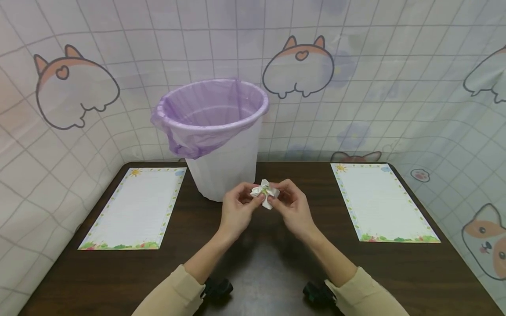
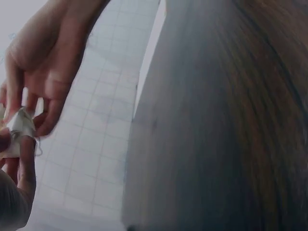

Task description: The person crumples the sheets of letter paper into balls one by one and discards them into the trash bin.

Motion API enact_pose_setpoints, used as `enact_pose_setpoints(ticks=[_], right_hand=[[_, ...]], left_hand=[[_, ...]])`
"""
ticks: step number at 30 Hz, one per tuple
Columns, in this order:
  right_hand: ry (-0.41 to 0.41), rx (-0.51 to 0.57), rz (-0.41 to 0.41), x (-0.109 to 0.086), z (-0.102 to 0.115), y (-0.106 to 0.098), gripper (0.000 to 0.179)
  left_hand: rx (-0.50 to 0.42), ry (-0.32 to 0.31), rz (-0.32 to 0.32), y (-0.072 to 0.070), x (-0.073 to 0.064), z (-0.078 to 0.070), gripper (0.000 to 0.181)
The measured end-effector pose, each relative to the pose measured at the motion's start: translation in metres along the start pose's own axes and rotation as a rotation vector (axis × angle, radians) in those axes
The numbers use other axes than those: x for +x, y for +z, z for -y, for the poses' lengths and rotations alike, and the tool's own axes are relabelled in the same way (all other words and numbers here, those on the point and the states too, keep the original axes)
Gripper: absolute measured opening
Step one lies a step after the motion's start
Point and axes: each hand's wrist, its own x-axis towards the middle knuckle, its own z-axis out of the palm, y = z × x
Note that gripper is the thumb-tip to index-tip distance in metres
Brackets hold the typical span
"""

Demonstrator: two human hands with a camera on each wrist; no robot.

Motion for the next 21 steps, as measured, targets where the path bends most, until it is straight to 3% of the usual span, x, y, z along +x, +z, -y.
enact_pose_setpoints(ticks=[4,7,13,18,21], right_hand=[[-0.153,-0.094,0.019,0.007,0.001,0.001,0.033],[-0.176,-0.059,0.003,0.014,0.006,-0.003,0.031],[-0.073,-0.007,-0.003,0.017,0.012,-0.010,0.013],[0.010,0.026,-0.009,0.017,0.009,-0.015,0.031],[0.069,0.068,0.012,0.016,0.008,-0.019,0.031]], left_hand=[[-0.077,0.005,-0.005,0.000,0.005,-0.005,0.017],[-0.091,0.041,0.001,-0.001,0.010,-0.012,0.018],[-0.105,0.006,0.018,-0.005,0.011,-0.016,0.019],[-0.064,0.003,0.066,-0.009,0.011,-0.015,0.023],[-0.022,0.018,0.095,-0.011,0.012,-0.014,0.027]])
